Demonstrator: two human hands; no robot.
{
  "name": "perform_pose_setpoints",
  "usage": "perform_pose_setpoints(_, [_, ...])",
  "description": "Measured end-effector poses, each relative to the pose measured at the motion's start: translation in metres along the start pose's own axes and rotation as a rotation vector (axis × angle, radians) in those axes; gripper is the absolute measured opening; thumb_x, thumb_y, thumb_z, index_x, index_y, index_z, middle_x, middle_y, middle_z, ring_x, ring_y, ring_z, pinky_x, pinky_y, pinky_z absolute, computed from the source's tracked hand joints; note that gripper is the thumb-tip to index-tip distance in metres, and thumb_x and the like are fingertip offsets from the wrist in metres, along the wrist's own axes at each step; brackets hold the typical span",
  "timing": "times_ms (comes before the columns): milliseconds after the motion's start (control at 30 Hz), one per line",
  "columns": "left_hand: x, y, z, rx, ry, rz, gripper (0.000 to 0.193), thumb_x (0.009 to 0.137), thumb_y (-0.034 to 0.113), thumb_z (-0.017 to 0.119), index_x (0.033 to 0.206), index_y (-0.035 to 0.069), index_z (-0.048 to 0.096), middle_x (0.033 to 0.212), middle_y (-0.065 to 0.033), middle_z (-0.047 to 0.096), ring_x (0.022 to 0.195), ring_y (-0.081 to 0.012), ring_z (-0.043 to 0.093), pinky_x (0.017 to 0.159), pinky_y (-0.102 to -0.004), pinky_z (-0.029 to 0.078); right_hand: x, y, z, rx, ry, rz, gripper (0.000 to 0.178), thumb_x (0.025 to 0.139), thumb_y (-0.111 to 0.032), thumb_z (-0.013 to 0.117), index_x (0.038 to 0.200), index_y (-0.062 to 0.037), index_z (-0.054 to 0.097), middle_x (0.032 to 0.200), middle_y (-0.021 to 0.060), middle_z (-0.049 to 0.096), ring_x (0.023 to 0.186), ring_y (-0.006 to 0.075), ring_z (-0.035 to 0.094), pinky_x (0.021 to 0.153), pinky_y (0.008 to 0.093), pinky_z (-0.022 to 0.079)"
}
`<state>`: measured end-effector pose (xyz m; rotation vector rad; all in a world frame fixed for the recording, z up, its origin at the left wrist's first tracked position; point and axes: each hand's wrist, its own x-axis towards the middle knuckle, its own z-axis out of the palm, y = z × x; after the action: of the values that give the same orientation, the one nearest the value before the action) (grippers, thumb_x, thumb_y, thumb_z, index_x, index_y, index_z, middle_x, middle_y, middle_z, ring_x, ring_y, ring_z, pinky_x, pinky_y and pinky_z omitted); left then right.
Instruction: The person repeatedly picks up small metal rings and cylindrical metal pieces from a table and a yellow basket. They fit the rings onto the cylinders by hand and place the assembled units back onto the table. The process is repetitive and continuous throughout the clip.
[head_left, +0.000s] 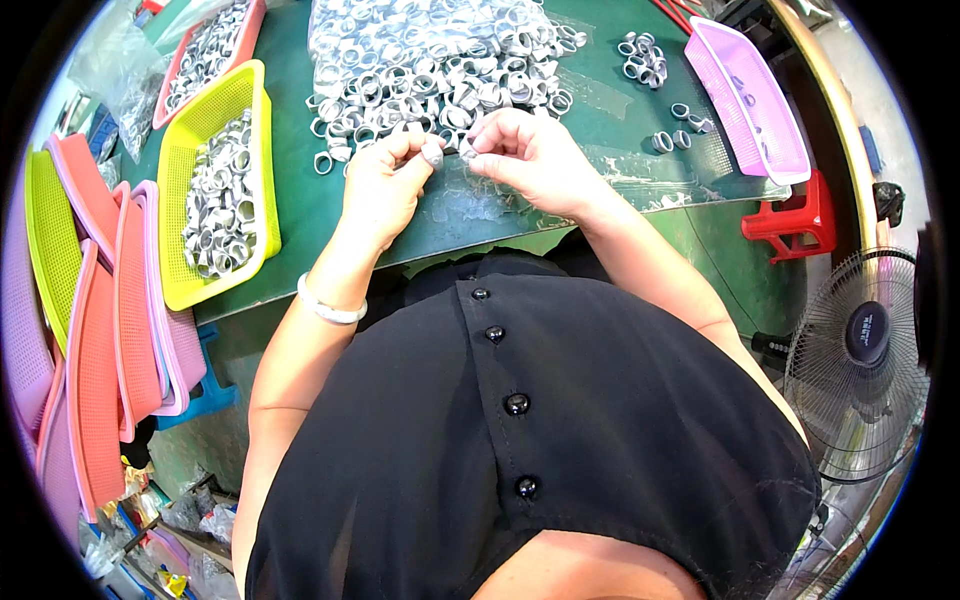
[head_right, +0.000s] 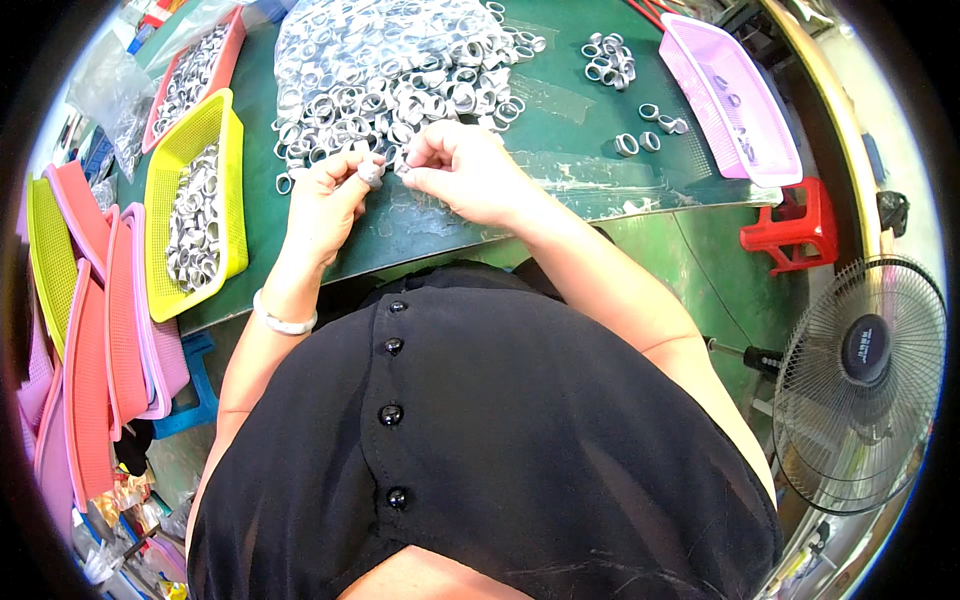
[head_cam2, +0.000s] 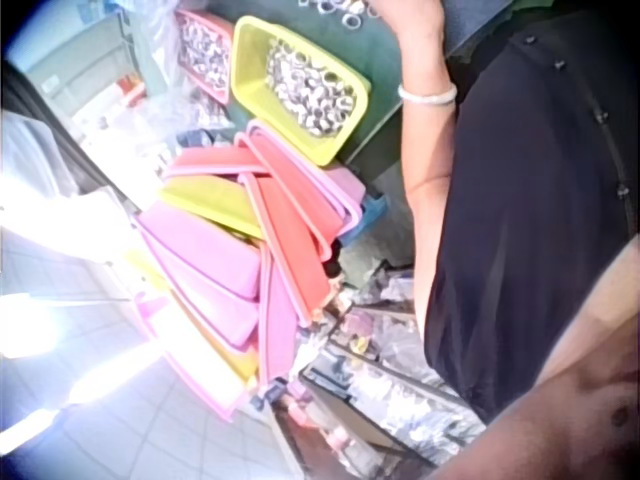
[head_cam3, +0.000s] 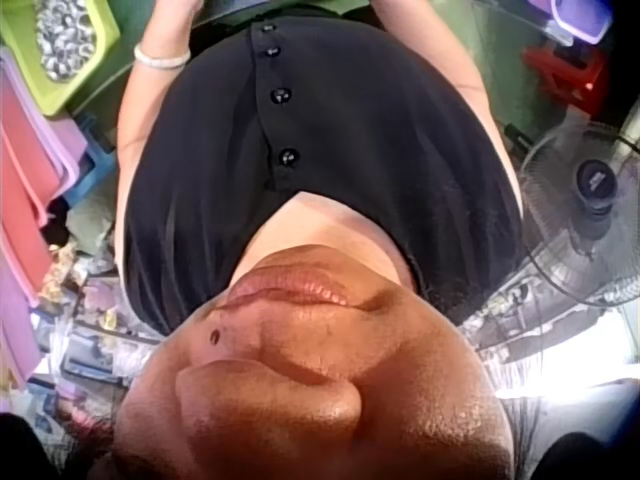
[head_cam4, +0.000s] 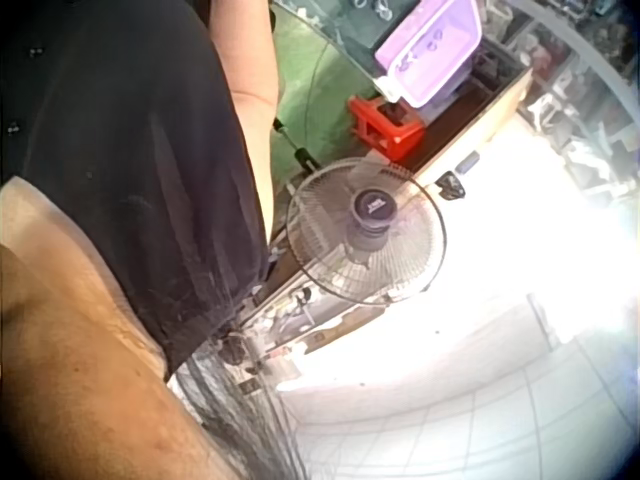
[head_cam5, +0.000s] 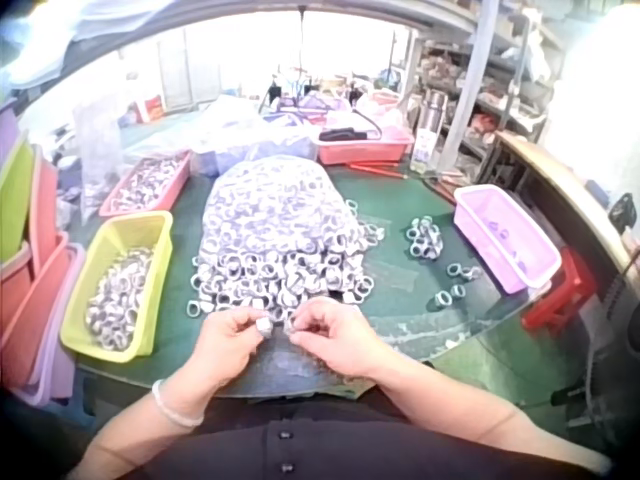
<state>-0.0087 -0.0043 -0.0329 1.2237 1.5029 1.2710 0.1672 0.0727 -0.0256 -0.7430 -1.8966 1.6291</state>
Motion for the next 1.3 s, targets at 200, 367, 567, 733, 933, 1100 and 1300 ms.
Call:
perform_pose_setpoints(200, [-0.009, 0.012, 0.004, -0.200, -0.013, -0.122, 0.016, 0.083, 0.010, 0.057, 0.097, 0.006, 0.065, 0.069, 0.0036, 0.057, 0.053, -0.0015, 0.043, 0.048, -0.0159, 0.035, -0.005, -0.013, 0.011, 0.408, -0.049, 0.028, 0.025, 0.081, 0.000, 0.057, 0.105, 0.0018, 0.053, 0.094, 0.0071, 0.057, 0.075, 0.0103, 0.057, 0.069, 0.0239, 0.048])
perform_pose_setpoints(367, [-0.012, 0.015, 0.013, -0.037, 0.030, 0.011, 0.023, 0.083, 0.004, 0.051, 0.103, 0.004, 0.063, 0.073, 0.0010, 0.060, 0.058, -0.0022, 0.047, 0.052, -0.0168, 0.039, -0.005, -0.010, 0.017, 0.432, -0.055, 0.019, 0.028, 0.081, -0.001, 0.057, 0.108, 0.0025, 0.052, 0.093, 0.0077, 0.060, 0.076, 0.0107, 0.057, 0.069, 0.0241, 0.048])
perform_pose_setpoints(567, [-0.015, 0.005, 0.018, -0.148, 0.012, 0.087, 0.031, 0.083, 0.002, 0.049, 0.113, 0.002, 0.055, 0.082, -0.0015, 0.059, 0.064, -0.0032, 0.049, 0.055, -0.0172, 0.039, -0.006, -0.012, 0.021, 0.474, 0.003, 0.049, 0.029, 0.081, -0.003, 0.058, 0.109, 0.0032, 0.052, 0.095, 0.0078, 0.060, 0.076, 0.0112, 0.057, 0.069, 0.0237, 0.048])
perform_pose_setpoints(733, [-0.017, 0.018, 0.020, -0.258, -0.076, -0.008, 0.029, 0.087, 0.010, 0.049, 0.114, 0.001, 0.052, 0.081, -0.0002, 0.056, 0.061, -0.0037, 0.048, 0.053, -0.0168, 0.038, -0.006, -0.009, 0.020, 0.408, 0.011, 0.066, 0.031, 0.080, -0.004, 0.060, 0.109, 0.0030, 0.051, 0.095, 0.0081, 0.060, 0.074, 0.0104, 0.057, 0.067, 0.0229, 0.048])
perform_pose_setpoints(933, [-0.014, 0.014, 0.017, -0.458, -0.018, -0.062, 0.019, 0.091, 0.020, 0.048, 0.094, 0.002, 0.054, 0.070, -0.0016, 0.054, 0.050, -0.0044, 0.043, 0.044, -0.0166, 0.033, -0.007, -0.017, 0.016, 0.360, -0.005, 0.109, 0.025, 0.082, -0.009, 0.060, 0.103, 0.0029, 0.055, 0.090, 0.0067, 0.060, 0.069, 0.0085, 0.056, 0.061, 0.0207, 0.046])
perform_pose_setpoints(1100, [-0.011, 0.014, 0.005, -0.895, -0.219, -0.360, 0.030, 0.095, 0.029, 0.036, 0.089, 0.002, 0.051, 0.069, -0.0065, 0.054, 0.047, -0.0065, 0.041, 0.038, -0.0167, 0.029, -0.006, -0.006, 0.009, 0.734, -0.044, 0.203, 0.022, 0.086, -0.019, 0.055, 0.095, 0.0012, 0.057, 0.082, 0.0050, 0.058, 0.063, 0.0098, 0.052, 0.054, 0.0206, 0.041])
perform_pose_setpoints(1300, [-0.012, 0.012, 0.003, -0.949, -0.252, -0.387, 0.030, 0.094, 0.028, 0.037, 0.089, 0.003, 0.051, 0.072, -0.0070, 0.055, 0.050, -0.0079, 0.044, 0.040, -0.0169, 0.032, -0.006, -0.003, 0.007, 0.859, -0.084, 0.226, 0.024, 0.089, -0.022, 0.050, 0.093, 0.0006, 0.058, 0.081, 0.0053, 0.058, 0.063, 0.0105, 0.051, 0.053, 0.0210, 0.040])
